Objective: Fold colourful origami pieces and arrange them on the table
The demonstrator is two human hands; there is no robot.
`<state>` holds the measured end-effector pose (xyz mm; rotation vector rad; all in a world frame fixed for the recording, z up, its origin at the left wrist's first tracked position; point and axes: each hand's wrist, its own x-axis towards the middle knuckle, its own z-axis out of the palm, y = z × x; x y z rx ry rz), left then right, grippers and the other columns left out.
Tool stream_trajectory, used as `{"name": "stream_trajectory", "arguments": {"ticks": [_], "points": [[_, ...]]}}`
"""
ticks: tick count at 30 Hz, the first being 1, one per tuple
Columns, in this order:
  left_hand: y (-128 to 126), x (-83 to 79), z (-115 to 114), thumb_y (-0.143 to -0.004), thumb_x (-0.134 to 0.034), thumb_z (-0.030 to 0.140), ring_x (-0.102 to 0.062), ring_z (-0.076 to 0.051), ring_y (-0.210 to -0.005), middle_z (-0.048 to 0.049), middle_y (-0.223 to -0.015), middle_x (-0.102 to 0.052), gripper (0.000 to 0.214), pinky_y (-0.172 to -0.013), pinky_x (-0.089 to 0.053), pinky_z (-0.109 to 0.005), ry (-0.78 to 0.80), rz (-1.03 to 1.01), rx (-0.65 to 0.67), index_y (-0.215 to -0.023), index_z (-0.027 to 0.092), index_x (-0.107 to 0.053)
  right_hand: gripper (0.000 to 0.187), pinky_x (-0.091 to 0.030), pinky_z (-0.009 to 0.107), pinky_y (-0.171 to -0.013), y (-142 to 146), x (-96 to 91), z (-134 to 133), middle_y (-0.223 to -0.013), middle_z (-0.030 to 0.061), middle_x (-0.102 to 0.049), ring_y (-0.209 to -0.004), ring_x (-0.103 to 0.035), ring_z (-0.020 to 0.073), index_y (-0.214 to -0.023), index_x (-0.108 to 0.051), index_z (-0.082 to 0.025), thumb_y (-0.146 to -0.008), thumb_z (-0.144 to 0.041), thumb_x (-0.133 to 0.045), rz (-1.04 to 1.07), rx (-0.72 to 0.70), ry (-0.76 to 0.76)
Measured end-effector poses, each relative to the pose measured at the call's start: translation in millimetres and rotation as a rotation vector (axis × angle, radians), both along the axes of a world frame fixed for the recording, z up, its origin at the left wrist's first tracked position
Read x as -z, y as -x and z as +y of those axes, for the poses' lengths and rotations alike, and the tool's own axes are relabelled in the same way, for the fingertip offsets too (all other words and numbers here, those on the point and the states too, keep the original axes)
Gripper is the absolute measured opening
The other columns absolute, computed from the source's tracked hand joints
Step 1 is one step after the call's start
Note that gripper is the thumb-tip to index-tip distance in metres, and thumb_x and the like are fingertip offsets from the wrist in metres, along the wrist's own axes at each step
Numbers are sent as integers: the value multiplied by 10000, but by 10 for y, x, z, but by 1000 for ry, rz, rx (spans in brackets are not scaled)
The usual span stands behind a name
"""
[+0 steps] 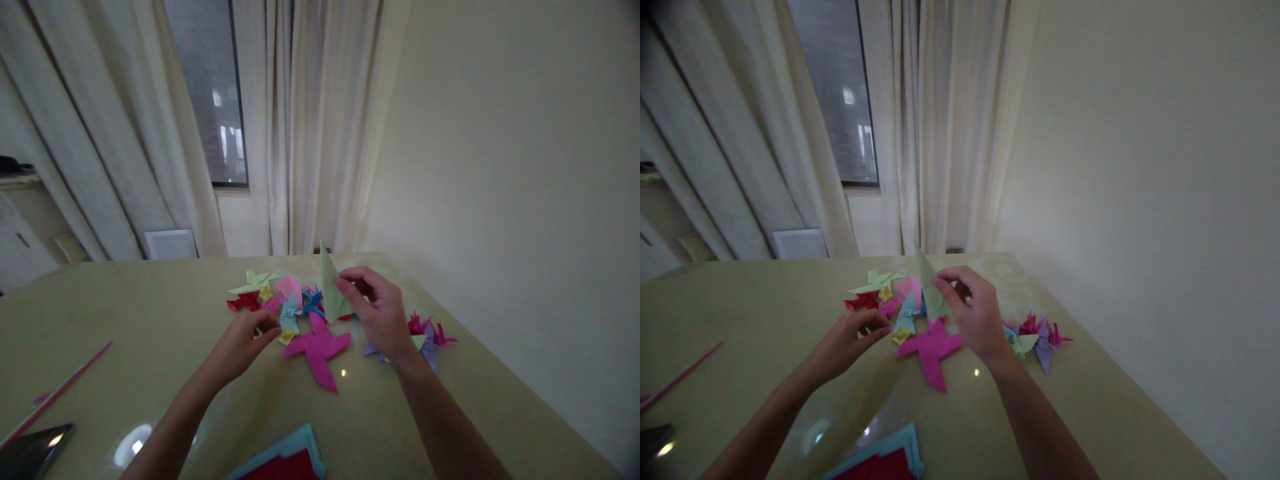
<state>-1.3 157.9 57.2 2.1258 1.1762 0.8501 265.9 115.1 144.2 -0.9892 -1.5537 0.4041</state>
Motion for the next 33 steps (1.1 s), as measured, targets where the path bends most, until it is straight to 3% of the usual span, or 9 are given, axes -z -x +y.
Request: {"name": "stream_trajectory", "arguments": {"ticks": [6, 10, 14, 17, 20, 23, 26, 29, 33], "points": [[29, 399, 207, -834, -605, 447, -706, -340, -995, -172, -1090, -748, 363, -788, -554, -408, -12, -9, -107, -1056, 182, -715, 129, -466, 269, -738, -275, 53, -486, -895, 22, -740, -815, -655, 164, -994, -801, -212, -1028, -273, -693, -536, -224, 117], [29, 257, 75, -923, -559, 466, -729, -287, -921, -122, -1045, -768, 338, -766, -575, -366, 28, -7, -24, -1061, 204, -721, 179, -443, 276, -755, -75, 255, -873, -959, 27, -745, -874, -666, 169, -1035, -789, -217, -1069, -310, -639, -822, -339, 111], [149, 72, -371, -1050, -470, 492, -738, -241, -928, -52, -984, -789, 371, -845, -586, -348, 87, 13, 86, -1083, 248, -747, 152, -406, 272, -686, 176, 322, -1009, -919, 1, -733, -823, -655, 148, -1011, -768, -225, -1059, -312, -654, -988, -422, 114], [262, 204, -841, -1112, -339, 491, -746, -230, -1032, -47, -1084, -796, 452, -943, -600, -358, 140, -51, 56, -1220, 276, -722, 171, -404, 268, -646, 430, 469, -963, -890, -2, -744, -787, -667, 149, -943, -754, -216, -1038, -334, -676, -1072, -472, 129], [381, 596, -1248, -1120, -337, 456, -690, -242, -1252, -57, -1365, -729, 441, -1063, -578, -381, 51, -28, -37, -1460, 328, -587, 171, -373, 276, -567, 722, 763, -933, -917, 13, -776, -736, -685, 164, -899, -753, -209, -1005, -325, -687, -1174, -501, 132], [505, 1058, -1461, -1088, -446, 457, -611, -273, -1376, -53, -1535, -630, 527, -1124, -549, -417, -177, 119, 0, -1609, 378, -420, 223, -324, 280, -505, 885, 1006, -955, -871, 21, -788, -649, -676, 171, -849, -758, -208, -972, -384, -699, -1249, -558, 160], [567, 1334, -1505, -1077, -474, 481, -609, -294, -1367, -79, -1560, -607, 627, -1109, -557, -445, -288, 232, 32, -1669, 368, -305, 275, -391, 265, -570, 828, 1010, -870, -879, 30, -793, -711, -697, 178, -906, -778, -214, -1009, -439, -660, -1162, -583, 167], [509, 1305, -1425, -1083, -469, 457, -606, -295, -1364, -81, -1536, -619, 577, -1106, -554, -469, -287, 244, 1, -1642, 378, -351, 192, -462, 250, -727, 677, 865, -520, -950, 35, -791, -853, -714, 175, -976, -779, -214, -1026, -357, -661, -1037, -450, 216], [336, 995, -999, -1086, -434, 424, -685, -273, -1214, -124, -1359, -699, 413, -1034, -592, -459, -174, 101, -167, -1447, 275, -569, 211, -489, 315, -931, 599, 862, 165, -1191, 121, -743, -1098, -686, 227, -1155, -735, -166, -1067, -222, -551, -960, -135, 304]]}}
